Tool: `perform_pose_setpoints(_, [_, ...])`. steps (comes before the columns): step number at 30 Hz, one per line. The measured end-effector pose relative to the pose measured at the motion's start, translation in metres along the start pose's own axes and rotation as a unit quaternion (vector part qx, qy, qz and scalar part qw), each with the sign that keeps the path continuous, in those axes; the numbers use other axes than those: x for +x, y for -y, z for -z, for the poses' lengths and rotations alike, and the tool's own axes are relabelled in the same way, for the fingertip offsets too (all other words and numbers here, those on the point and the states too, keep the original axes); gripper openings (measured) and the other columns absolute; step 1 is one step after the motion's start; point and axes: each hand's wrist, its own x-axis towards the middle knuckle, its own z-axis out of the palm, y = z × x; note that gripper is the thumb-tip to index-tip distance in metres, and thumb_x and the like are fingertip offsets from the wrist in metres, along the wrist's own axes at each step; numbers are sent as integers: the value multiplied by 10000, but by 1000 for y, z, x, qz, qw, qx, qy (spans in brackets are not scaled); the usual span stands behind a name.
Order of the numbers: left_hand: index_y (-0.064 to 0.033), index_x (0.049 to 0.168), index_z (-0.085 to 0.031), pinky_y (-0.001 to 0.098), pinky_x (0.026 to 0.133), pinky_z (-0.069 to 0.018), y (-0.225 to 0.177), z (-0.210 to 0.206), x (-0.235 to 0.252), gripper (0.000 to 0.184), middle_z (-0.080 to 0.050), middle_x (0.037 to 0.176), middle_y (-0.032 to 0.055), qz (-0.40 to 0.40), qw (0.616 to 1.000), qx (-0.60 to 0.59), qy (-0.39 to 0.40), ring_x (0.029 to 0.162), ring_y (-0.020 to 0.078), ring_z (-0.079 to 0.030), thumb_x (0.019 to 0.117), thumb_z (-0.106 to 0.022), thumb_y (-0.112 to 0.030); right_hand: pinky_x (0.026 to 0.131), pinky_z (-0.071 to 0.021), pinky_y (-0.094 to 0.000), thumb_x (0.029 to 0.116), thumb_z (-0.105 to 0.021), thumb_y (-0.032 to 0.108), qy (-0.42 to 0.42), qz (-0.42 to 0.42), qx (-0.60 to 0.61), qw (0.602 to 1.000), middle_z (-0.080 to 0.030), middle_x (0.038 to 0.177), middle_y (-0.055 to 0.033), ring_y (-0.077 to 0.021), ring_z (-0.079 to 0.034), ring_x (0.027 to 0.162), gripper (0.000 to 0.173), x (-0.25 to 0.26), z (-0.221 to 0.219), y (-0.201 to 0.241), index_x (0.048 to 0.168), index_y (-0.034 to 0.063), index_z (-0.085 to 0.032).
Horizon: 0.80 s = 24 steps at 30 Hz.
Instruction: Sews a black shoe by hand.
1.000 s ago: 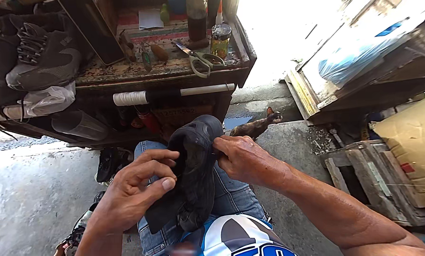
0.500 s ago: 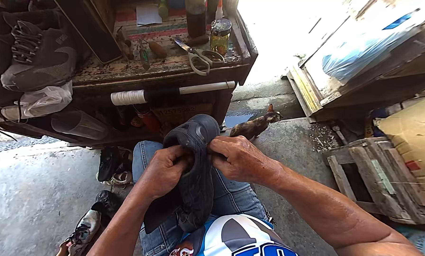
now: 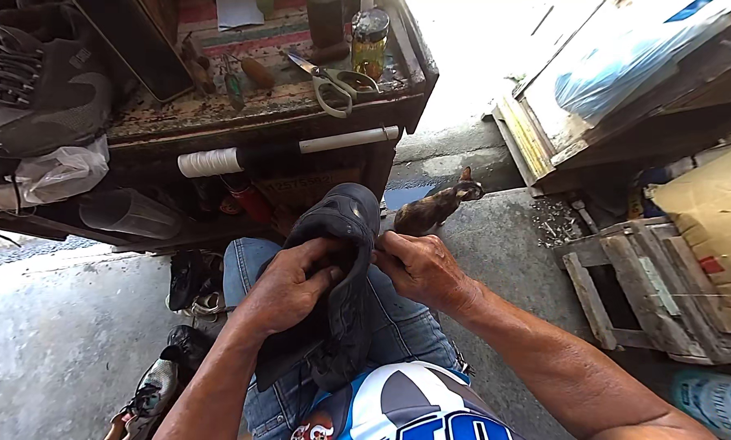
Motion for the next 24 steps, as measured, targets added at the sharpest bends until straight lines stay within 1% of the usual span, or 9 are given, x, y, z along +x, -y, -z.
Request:
perform_pose_setpoints(5, [-104,1128,-726,220,849,-587,8,-4,-3,194,-742,986,-45,-25,1000,-14,-11,915,11,-691,1007,-574,-114,530,-526,-397,1062,-545,334,-55,-54,-22,997,-629,674,-38,-168,-632,596,336,-1,18,-18,899,76,-685])
perform_pose_setpoints(9, [-77,1162,-722,247,878,-594,11,-1,-7,203,-749,1031,-13,-52,998,-40,-21,952,53,-702,1013,-586,-94,532,-487,-369,1071,-542,295,-112,-82,-89,986,-608,667,-52,-162,-603,590,323,-4,49,-38,901,53,-673])
perform_pose_setpoints(11, [-63,1162,-715,253,862,-597,14,1,-6,200,-747,1022,-3,-63,996,-56,-38,934,67,-704,1003,-596,-87,574,-507,-343,1064,-550,269,-115,-78,-72,988,-647,721,-48,-135,-627,637,289,-4,50,-43,947,51,-699])
perform_pose_setpoints(13, [-60,1115,-721,247,823,-601,21,2,-9,173,-748,969,-14,-71,991,-97,-55,881,54,-704,1001,-594,-86,619,-550,-259,1063,-550,243,-79,-80,32,993,-703,832,-16,-60,-637,675,265,-3,48,-38,1101,50,-727])
perform_pose_setpoints(16, [-70,1040,-739,234,805,-601,29,8,-20,184,-747,927,-37,-68,989,-118,-51,853,28,-699,997,-560,-67,470,-474,-188,1073,-520,216,3,-124,284,951,-631,749,34,-18,-519,524,283,-1,42,-17,1255,90,-698])
perform_pose_setpoints(18, [-75,1050,-750,217,823,-599,26,14,-30,210,-753,945,-50,-62,994,-81,-40,873,5,-699,1004,-545,-71,453,-438,-183,1076,-499,232,73,-127,421,895,-560,662,45,-20,-484,498,297,-1,36,-5,1248,100,-701])
perform_pose_setpoints(20, [-76,1056,-756,212,840,-597,23,19,-38,218,-757,959,-52,-57,997,-52,-27,892,-1,-701,1006,-543,-75,472,-430,-150,1084,-507,246,138,-88,490,856,-582,688,83,25,-487,524,289,1,27,4,1182,78,-720])
perform_pose_setpoints(22, [-80,1040,-758,201,828,-595,22,22,-43,211,-757,944,-61,-61,997,-45,-15,883,-12,-697,998,-552,-66,493,-408,-118,1091,-503,240,197,-32,511,836,-642,796,77,61,-488,567,292,5,20,14,1139,55,-723])
perform_pose_setpoints(24, [-73,1026,-758,196,830,-593,22,22,-46,212,-756,943,-63,-72,996,-45,-3,889,-21,-694,987,-552,-52,522,-406,-108,1088,-509,203,219,27,491,843,-679,867,37,74,-498,607,285,9,15,22,1076,12,-721])
